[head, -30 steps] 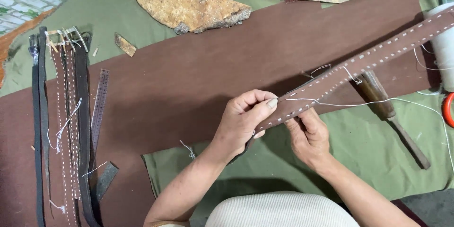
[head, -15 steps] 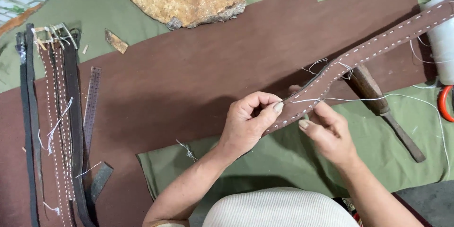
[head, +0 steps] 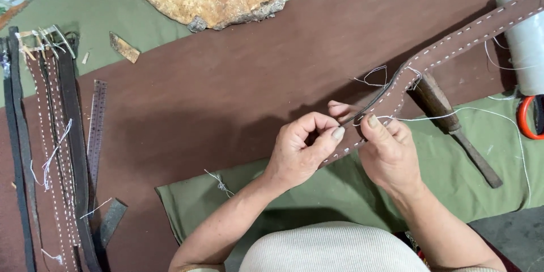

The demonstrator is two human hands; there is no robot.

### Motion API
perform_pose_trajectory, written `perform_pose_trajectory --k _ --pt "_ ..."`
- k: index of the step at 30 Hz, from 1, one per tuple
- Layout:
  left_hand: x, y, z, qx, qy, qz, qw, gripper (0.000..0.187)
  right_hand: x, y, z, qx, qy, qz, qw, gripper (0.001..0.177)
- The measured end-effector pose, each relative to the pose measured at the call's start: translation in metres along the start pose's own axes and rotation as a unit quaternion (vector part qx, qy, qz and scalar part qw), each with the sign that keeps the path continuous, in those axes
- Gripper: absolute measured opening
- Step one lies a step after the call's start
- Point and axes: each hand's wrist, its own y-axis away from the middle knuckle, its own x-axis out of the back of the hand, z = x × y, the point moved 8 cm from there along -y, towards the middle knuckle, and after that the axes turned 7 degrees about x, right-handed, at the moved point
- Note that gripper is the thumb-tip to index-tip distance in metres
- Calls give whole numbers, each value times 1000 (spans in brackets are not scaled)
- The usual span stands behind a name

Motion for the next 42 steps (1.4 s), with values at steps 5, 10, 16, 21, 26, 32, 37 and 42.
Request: perform_pose_trajectory --k 5,10,16,21,26,32,37,42 --pt "-3 -1 3 -21 7 -49 999 8 6 0 -1 -8 -5 36 999 39" --pt "-4 -3 2 -45 2 -64 997 8 4 -1 0 -13 -11 59 998 36" --pt "-9 -3 14 -83 -44 -53 994 5 3 -1 -1 -17 -19 94 995 33" --pt "-14 0 34 -142 -86 -19 986 5 -2 -3 -1 -16 -25 117 993 31" --pt "-14 4 46 -195 -153 11 969 8 -3 -6 1 -22 -34 148 988 30" --pt "-12 -3 45 -146 -100 -19 984 7 6 -1 7 -6 -6 144 990 28" --pt "-15 -4 46 -147 -100 -25 984 6 38 13 28 -8 12 153 988 22" --pt "-19 -5 46 -174 -117 -31 977 8 36 10 24 -3 11 180 984 20"
